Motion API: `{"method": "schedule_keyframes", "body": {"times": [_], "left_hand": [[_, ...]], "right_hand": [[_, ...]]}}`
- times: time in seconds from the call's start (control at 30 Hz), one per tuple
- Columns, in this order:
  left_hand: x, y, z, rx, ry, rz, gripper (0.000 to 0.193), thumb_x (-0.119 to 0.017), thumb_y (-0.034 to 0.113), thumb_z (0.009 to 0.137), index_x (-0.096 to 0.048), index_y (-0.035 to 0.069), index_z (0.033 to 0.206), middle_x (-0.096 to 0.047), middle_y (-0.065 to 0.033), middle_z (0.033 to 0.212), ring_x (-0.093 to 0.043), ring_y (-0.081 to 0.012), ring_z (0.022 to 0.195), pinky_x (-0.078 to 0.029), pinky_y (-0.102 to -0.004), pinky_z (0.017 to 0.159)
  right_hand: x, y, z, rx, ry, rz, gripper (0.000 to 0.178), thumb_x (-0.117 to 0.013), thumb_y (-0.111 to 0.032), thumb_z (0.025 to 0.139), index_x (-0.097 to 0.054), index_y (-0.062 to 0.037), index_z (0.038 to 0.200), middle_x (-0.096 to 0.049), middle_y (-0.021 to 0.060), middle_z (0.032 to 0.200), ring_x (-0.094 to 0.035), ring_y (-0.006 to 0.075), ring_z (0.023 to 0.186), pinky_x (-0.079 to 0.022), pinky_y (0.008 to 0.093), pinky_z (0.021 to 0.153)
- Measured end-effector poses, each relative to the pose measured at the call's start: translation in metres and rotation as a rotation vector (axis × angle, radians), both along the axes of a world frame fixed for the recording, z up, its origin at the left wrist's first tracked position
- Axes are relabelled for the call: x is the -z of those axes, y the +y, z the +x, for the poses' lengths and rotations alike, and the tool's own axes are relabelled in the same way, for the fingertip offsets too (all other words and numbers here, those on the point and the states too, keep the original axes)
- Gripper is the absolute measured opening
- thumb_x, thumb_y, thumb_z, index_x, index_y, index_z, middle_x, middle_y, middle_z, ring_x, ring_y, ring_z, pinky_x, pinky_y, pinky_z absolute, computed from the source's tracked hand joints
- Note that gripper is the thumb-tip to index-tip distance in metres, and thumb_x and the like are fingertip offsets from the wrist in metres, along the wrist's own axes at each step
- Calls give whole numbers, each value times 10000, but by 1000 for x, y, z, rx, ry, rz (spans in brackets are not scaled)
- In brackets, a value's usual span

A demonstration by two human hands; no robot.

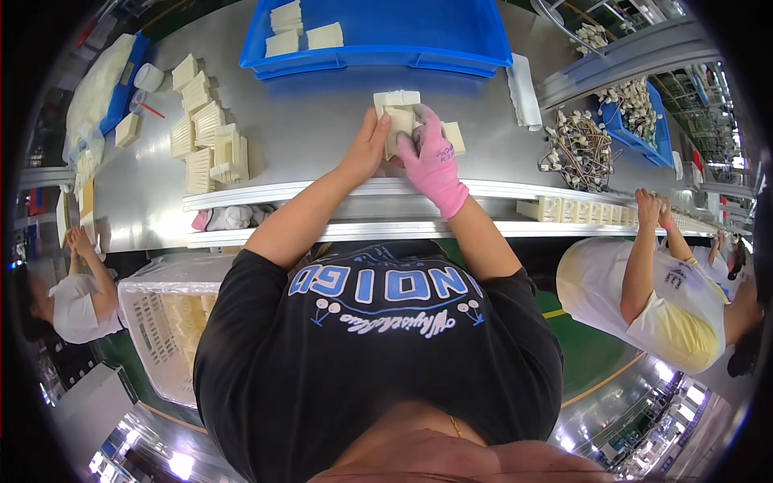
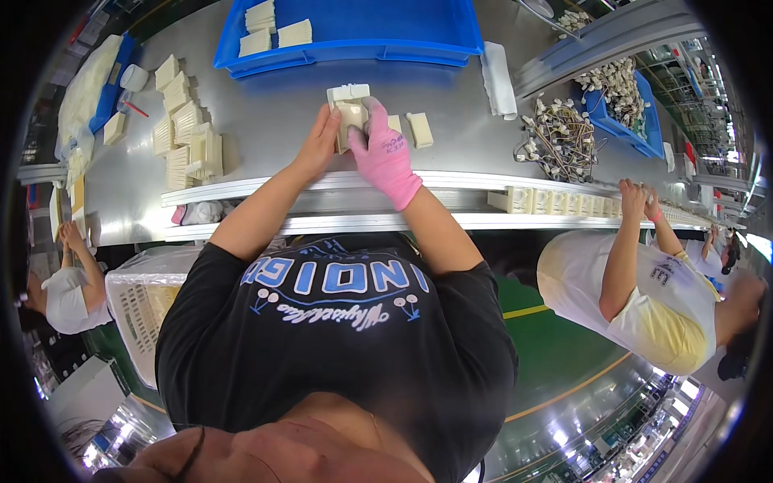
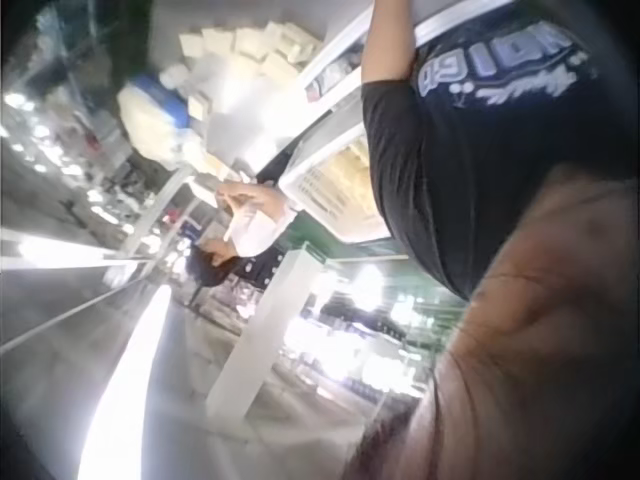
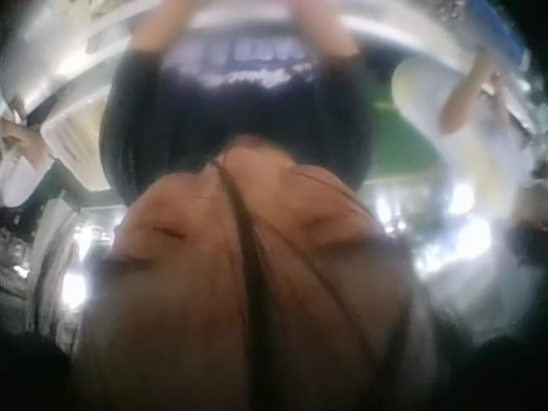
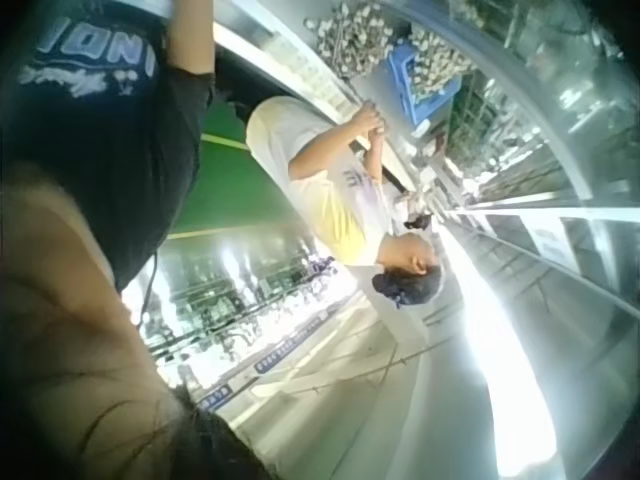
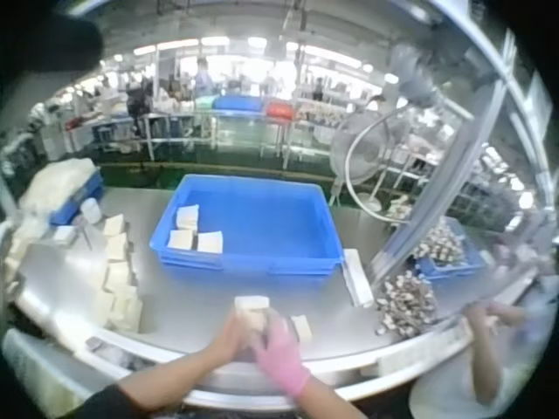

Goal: Assembling white plastic housing components and placing them on a conveyor belt on a production line.

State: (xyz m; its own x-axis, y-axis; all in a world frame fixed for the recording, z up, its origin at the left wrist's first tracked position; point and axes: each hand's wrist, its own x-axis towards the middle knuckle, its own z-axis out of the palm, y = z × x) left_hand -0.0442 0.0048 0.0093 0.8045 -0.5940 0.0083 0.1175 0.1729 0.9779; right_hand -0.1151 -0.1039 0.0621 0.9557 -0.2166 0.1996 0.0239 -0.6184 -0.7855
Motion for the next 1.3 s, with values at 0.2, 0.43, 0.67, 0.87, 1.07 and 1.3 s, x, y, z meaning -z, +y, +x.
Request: {"method": "schedule_keyframes", "body": {"times": [0.2,0.43,0.67,0.87,1.07,1.3], "left_hand": [[-13,-1,-1,-10,-1,-28,325,-284,326,925,-354,84,1132,-484,-55,974,-487,-98,843,-453,-237,674],[-17,1,1,71,317,-41,386,-370,320,903,-310,120,1227,-462,-46,1106,-480,-150,991,-408,-278,837],[-13,-2,0,203,225,-73,396,-450,236,874,-272,63,1181,-522,-99,921,-581,-203,807,-511,-314,492],[-40,6,-4,373,291,45,375,-509,223,838,-355,50,1132,-555,-110,826,-614,-217,607,-474,-282,386],[-32,22,5,778,133,205,409,-516,291,830,-403,44,1135,-538,-118,969,-559,-200,843,-460,-304,655],[-24,120,105,-141,-603,1286,564,-558,452,732,-472,4,1064,-514,-181,1081,-470,-312,1043,-378,-399,869]], "right_hand": [[6,-3,1,17,-127,7,451,-529,-136,778,-321,-57,1170,-539,105,636,-563,274,573,-432,352,526],[-14,-2,1,-151,1,161,429,-543,-61,775,-373,-17,1166,-500,42,626,-486,91,530,-398,231,501],[-22,-20,-3,-26,-114,245,377,-501,-25,780,-441,-15,1152,-520,44,812,-486,57,658,-413,195,574],[-39,-30,2,-97,-336,-97,459,-544,-38,674,-472,-27,1127,-463,114,1106,-482,186,967,-367,288,854],[-58,-35,-15,-585,59,434,277,-557,-107,627,-562,-20,890,-535,105,919,-513,197,855,-382,300,766],[-24,-99,-80,20,401,-466,217,-608,-196,636,-561,-43,782,-542,110,726,-517,251,681,-405,335,621]]}}
